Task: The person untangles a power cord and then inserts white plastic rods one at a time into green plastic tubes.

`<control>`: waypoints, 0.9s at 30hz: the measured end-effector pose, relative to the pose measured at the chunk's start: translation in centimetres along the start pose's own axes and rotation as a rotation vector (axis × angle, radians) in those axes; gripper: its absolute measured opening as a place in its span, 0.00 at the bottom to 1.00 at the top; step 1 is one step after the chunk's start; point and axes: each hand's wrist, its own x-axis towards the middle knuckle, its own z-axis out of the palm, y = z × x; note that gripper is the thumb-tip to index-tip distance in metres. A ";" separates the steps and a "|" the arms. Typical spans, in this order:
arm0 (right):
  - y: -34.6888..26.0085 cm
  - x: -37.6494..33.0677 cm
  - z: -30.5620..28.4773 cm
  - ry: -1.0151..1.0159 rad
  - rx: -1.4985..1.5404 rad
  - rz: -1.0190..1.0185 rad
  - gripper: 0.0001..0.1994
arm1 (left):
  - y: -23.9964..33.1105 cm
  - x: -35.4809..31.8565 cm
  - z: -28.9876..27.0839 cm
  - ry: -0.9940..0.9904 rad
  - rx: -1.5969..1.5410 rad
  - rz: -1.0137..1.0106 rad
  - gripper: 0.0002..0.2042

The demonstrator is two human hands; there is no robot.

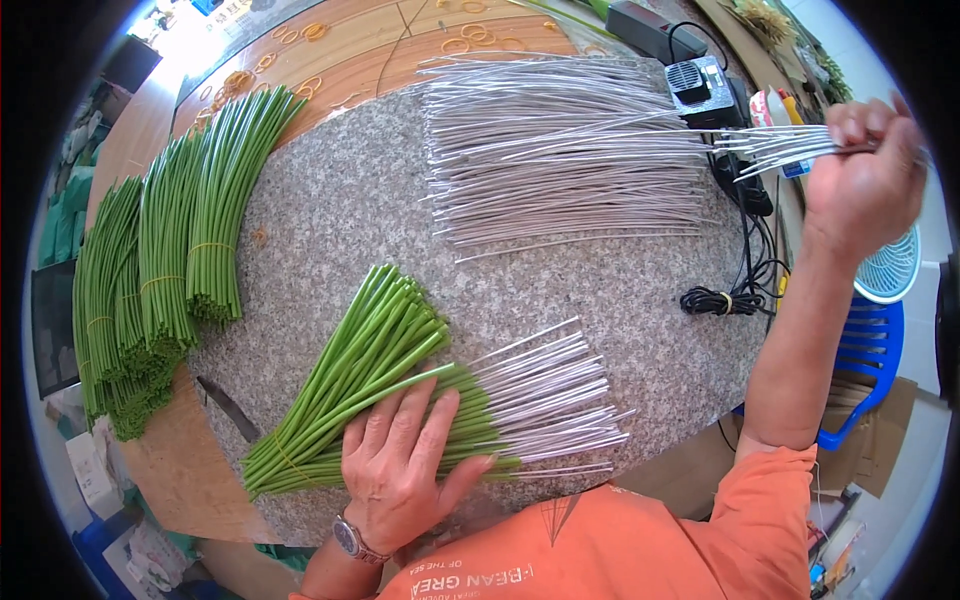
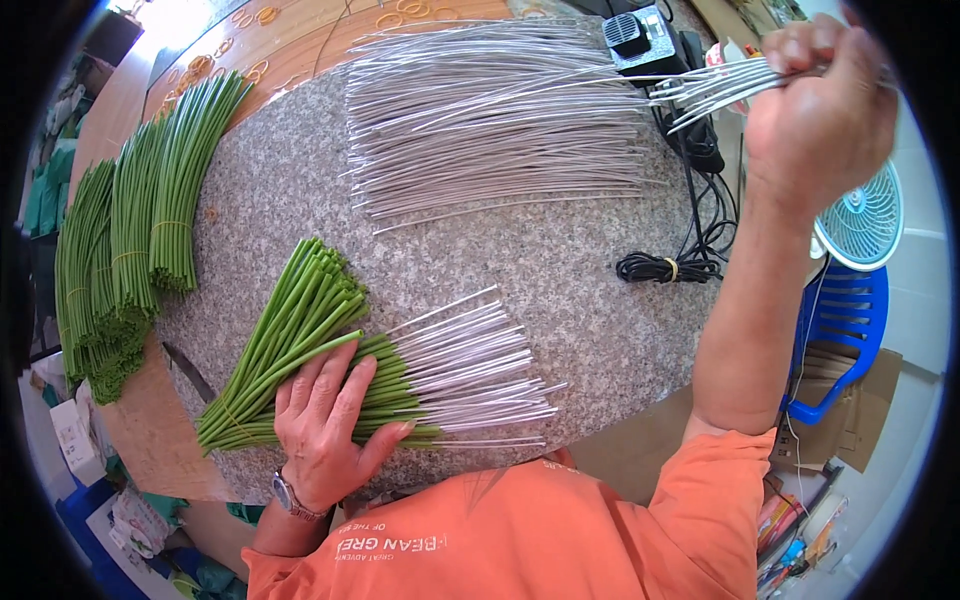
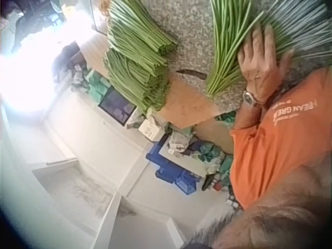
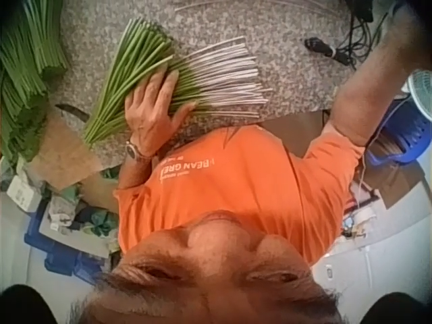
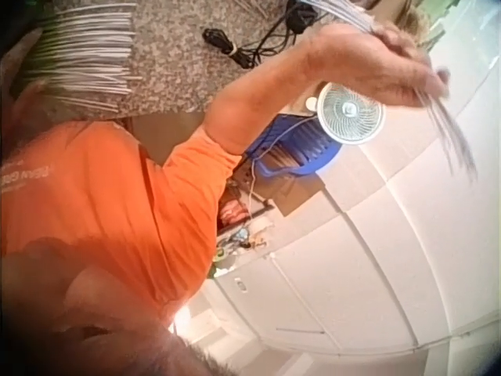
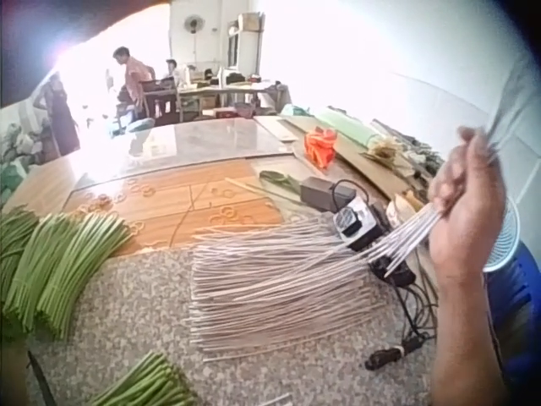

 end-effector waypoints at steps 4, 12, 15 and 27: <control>3.4 -1.7 -1.8 -0.080 0.007 0.202 0.17 | -0.3 -0.1 -0.2 -0.019 0.005 0.005 0.36; 1.6 -3.7 -0.3 -0.140 0.091 0.122 0.15 | 1.6 1.0 -3.8 -0.037 -0.129 0.090 0.35; 1.5 -3.7 -0.5 -0.099 0.084 0.181 0.14 | 2.6 3.5 -5.8 0.072 -0.170 0.221 0.30; 1.7 -5.9 0.1 -0.168 -0.006 0.104 0.13 | 2.8 28.1 1.5 0.255 0.027 0.435 0.11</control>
